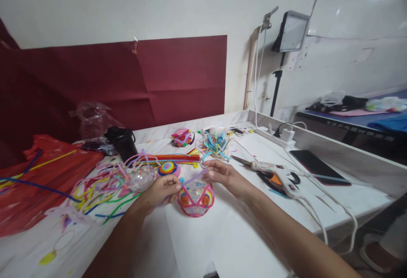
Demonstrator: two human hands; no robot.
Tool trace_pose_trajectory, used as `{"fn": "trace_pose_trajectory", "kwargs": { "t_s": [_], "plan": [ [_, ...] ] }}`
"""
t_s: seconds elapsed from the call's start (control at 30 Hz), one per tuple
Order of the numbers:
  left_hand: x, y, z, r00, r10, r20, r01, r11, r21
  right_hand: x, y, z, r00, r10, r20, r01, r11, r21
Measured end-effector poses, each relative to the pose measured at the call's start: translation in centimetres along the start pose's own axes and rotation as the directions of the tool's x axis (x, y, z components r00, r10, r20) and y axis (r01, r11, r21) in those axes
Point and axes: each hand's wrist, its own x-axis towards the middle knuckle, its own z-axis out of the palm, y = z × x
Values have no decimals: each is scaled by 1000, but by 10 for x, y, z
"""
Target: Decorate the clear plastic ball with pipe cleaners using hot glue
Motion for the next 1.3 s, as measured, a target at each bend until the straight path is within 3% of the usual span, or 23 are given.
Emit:
{"fn": "trace_pose_trajectory", "kwargs": {
  "t_s": [0.2,0.37,0.53,1.0,1.3],
  "plan": [
    [0,-1,1,1000,14,-5,-14,1000,-3,1,-14,1,983,-183,-31,164,935,-315],
    [-1,2,3,1000,14,-5,-14,1000,-23,0,-19,4,954,-290,74,268,719,-641],
    [-5,8,7,1000,22,-6,-22,999,-40,-3,-16,6,946,-298,130,288,580,-762],
    [-6,8,7,999,53,5,-52,996,-71,-9,-1,7,972,-229,55,173,537,-826],
    [-5,6,7,999,42,-9,-43,996,-79,-10,0,9,978,-210,15,137,578,-804]
  ]
}}
